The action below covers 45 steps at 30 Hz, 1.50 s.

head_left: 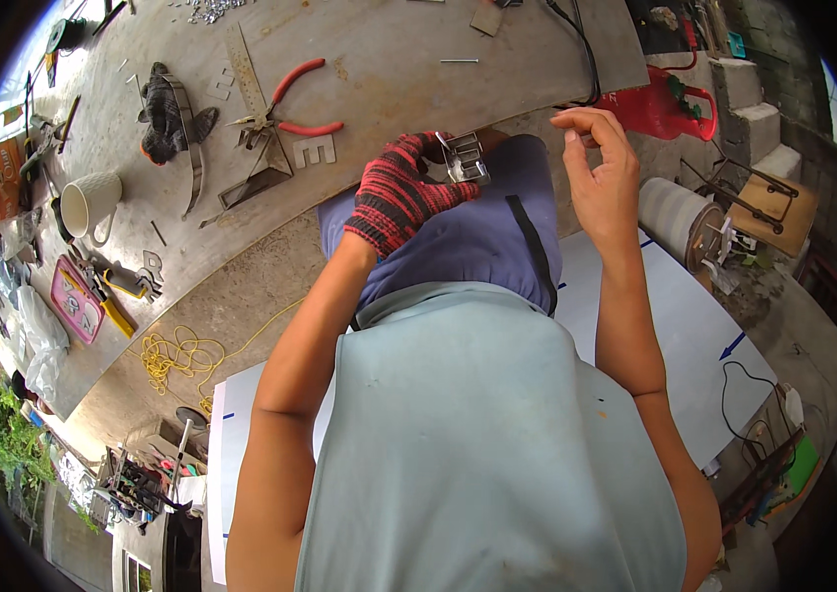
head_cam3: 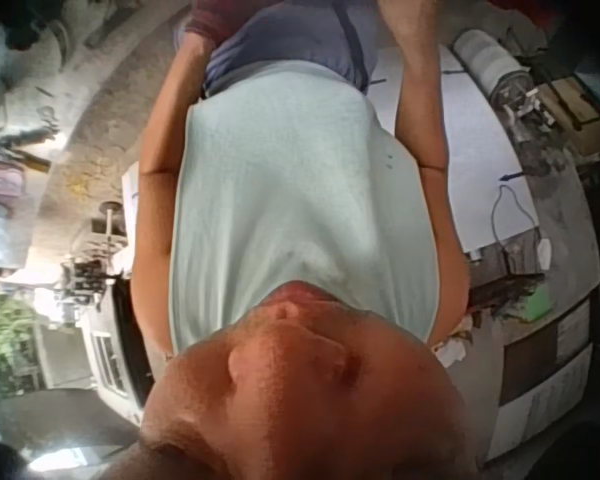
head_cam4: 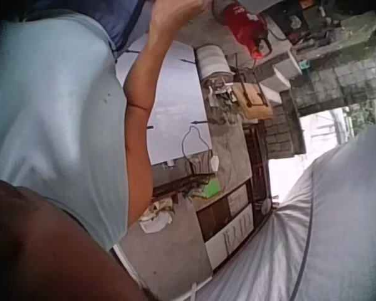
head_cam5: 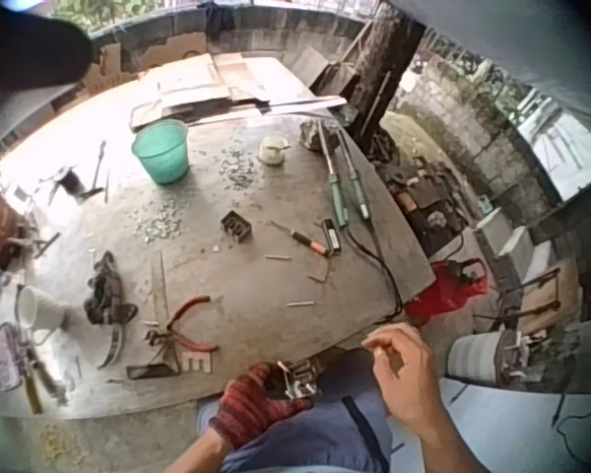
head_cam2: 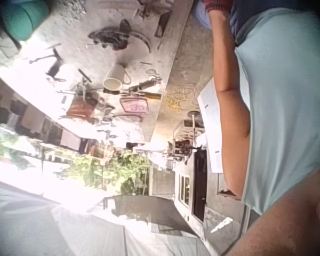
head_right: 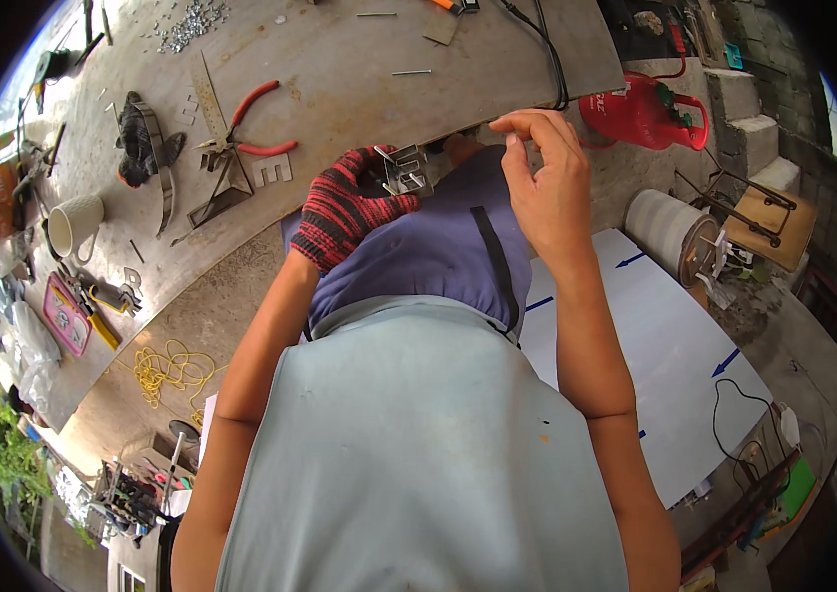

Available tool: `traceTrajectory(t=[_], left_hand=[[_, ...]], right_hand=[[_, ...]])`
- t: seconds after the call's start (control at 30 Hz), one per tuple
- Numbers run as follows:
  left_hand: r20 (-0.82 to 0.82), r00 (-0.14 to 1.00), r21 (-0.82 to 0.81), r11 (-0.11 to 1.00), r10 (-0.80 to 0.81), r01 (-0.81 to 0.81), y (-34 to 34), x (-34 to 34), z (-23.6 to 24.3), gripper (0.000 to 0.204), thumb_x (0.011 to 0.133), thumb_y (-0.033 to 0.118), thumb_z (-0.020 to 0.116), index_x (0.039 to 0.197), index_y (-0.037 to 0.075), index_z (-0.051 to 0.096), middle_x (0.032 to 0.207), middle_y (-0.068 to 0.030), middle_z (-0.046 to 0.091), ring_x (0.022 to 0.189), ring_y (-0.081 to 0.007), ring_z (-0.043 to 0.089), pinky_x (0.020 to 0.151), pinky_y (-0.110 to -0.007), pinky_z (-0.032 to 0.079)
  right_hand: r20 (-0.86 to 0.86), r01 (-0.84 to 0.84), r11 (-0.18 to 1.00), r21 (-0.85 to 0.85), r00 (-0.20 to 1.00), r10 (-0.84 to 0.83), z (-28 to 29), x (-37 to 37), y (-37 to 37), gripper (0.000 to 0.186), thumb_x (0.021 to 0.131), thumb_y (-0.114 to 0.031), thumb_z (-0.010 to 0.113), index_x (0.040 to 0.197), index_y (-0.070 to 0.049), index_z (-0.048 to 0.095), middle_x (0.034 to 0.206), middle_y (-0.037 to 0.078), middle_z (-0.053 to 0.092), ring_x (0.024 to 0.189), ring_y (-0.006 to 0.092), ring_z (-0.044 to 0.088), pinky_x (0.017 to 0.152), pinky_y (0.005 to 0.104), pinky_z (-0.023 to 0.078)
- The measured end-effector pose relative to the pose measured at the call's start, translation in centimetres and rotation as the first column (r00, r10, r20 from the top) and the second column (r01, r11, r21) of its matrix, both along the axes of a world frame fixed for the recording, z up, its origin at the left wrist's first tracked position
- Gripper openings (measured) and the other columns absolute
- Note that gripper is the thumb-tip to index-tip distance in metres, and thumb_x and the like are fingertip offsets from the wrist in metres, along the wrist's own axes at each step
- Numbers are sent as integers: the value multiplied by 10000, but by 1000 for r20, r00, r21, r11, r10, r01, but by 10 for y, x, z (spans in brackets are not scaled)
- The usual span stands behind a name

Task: Soldering electronic components onto a metal bracket using a soldering iron.

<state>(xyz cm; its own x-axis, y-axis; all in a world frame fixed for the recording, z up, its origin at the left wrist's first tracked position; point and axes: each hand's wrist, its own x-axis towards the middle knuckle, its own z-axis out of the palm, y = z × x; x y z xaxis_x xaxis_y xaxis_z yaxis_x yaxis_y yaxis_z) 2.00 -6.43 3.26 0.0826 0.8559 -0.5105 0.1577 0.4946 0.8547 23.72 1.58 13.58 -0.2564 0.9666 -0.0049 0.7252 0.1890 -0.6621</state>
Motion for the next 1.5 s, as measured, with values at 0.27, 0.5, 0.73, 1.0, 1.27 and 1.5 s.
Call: traceTrajectory(t=[0.27, 0.5, 0.73, 1.0, 1.27, 1.5], left_hand=[[-126, 992, 242, 970, 31, 1, 10, -8, 10, 666, 608, 357, 965, 1197, 153, 732, 1021, -85, 709, 979, -264, 667, 908, -389, 552], [-491, 866, 323, 943, 95, 79, 26, -14, -30, 685, 601, 405, 953, 1188, 133, 730, 1055, -92, 718, 1006, -296, 654, 927, -424, 524], [-621, 784, 171, 978, 11, 122, 35, -20, -28, 711, 651, 474, 913, 1233, 118, 710, 1140, -102, 708, 1098, -323, 620, 1002, -440, 480], [-646, 763, 125, 983, -25, 137, 42, -18, -30, 735, 654, 468, 901, 1277, 140, 690, 1131, -127, 703, 1080, -330, 636, 963, -439, 510], [-689, 725, 113, 990, 16, 86, 36, -14, -37, 765, 614, 480, 916, 1270, 151, 699, 1090, -116, 703, 1053, -318, 647, 952, -433, 512], [-639, 769, 83, 994, -1, 70, 38, -13, -33, 801, 626, 553, 901, 1278, 135, 695, 1086, -119, 708, 1054, -322, 652, 950, -429, 499]], right_hand=[[-8, 23, 1000, -12, 1000, -23, -10, 9, 8, 127, 936, -13, 613, 1026, -28, 701, 1015, 78, 686, 936, 234, 642, 858, 348, 497], [-2, 51, 992, 118, 999, -51, -21, 13, 45, 116, 922, -14, 627, 1013, -30, 697, 971, 86, 683, 933, 249, 643, 852, 379, 508], [-1, 113, 968, 224, 993, -116, -44, 15, 116, 138, 898, -17, 646, 1016, -44, 712, 960, 89, 689, 908, 264, 638, 842, 380, 506], [103, -7, 937, 349, 994, -31, -109, -14, 238, 194, 903, -122, 695, 1089, -75, 722, 1003, 124, 690, 1018, 321, 639, 918, 436, 507], [492, 165, 958, 233, 830, -262, -131, -65, 275, 381, 923, -338, 751, 1138, -36, 661, 1208, 155, 654, 1167, 317, 620, 1011, 499, 456], [427, 222, 919, 325, 833, -352, -145, -63, 288, 335, 958, -306, 681, 1135, -23, 656, 1202, 169, 650, 1138, 358, 613, 1003, 534, 460]])
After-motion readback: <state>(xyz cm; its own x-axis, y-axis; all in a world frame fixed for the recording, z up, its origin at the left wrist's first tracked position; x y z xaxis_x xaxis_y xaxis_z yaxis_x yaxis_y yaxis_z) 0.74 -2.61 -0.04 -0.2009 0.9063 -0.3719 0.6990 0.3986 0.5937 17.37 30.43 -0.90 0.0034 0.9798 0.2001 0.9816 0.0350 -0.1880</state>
